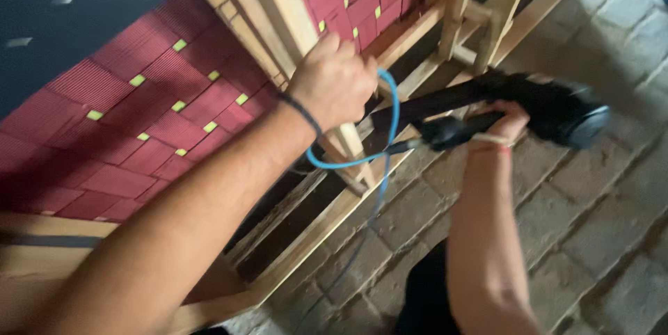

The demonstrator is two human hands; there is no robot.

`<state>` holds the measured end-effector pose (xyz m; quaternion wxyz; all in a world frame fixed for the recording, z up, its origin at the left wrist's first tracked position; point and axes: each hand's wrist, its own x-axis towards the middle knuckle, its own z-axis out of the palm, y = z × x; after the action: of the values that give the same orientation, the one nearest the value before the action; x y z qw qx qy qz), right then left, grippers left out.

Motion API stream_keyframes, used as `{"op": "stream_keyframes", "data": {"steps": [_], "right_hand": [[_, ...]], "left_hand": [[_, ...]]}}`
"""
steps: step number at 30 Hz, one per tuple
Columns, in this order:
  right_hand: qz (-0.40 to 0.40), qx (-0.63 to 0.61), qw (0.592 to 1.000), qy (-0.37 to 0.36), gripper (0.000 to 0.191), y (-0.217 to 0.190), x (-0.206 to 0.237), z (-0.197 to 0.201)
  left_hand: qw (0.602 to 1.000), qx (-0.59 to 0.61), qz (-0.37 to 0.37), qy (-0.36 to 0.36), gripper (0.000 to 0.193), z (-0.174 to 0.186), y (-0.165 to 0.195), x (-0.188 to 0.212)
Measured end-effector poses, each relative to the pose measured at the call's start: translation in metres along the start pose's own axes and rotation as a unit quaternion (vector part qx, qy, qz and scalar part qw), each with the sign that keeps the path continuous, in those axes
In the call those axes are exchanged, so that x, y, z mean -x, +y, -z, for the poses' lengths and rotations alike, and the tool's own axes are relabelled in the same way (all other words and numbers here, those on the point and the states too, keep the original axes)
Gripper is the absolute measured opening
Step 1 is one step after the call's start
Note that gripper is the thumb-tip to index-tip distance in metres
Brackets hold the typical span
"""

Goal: The person uses a pneumatic nail gun to attach dark gray fabric to a wooden sofa frame. They pull the fabric taut, position it, and drive nails along the edges while another person assists by holding the fabric. The sofa is flipped to work on different sides.

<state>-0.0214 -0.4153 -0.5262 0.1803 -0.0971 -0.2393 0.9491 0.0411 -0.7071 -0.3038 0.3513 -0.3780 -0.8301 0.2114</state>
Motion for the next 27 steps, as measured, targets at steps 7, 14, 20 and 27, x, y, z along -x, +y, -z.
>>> {"op": "stream_keyframes", "data": {"steps": [7,14,20,27], "right_hand": [[-0.096,-0.007,0.993,0.074,0.014,-0.055,0.041,-0.017],[0.012,0.118,0.992,0.04,0.012,-0.096,0.093,-0.043],[-0.053,0.145,0.981,0.117,0.012,-0.121,0.134,-0.027],[-0.093,0.069,0.967,0.228,0.004,-0.158,0.27,0.027]], "left_hand": [[0.999,0.016,0.0,-0.045,0.013,-0.005,0.005,-0.009],[0.999,-0.009,-0.011,-0.048,0.01,-0.008,0.014,-0.013],[0.987,0.037,-0.023,-0.155,0.015,0.01,0.021,-0.012],[0.787,0.468,0.253,-0.313,0.034,0.167,0.058,0.052]]}}
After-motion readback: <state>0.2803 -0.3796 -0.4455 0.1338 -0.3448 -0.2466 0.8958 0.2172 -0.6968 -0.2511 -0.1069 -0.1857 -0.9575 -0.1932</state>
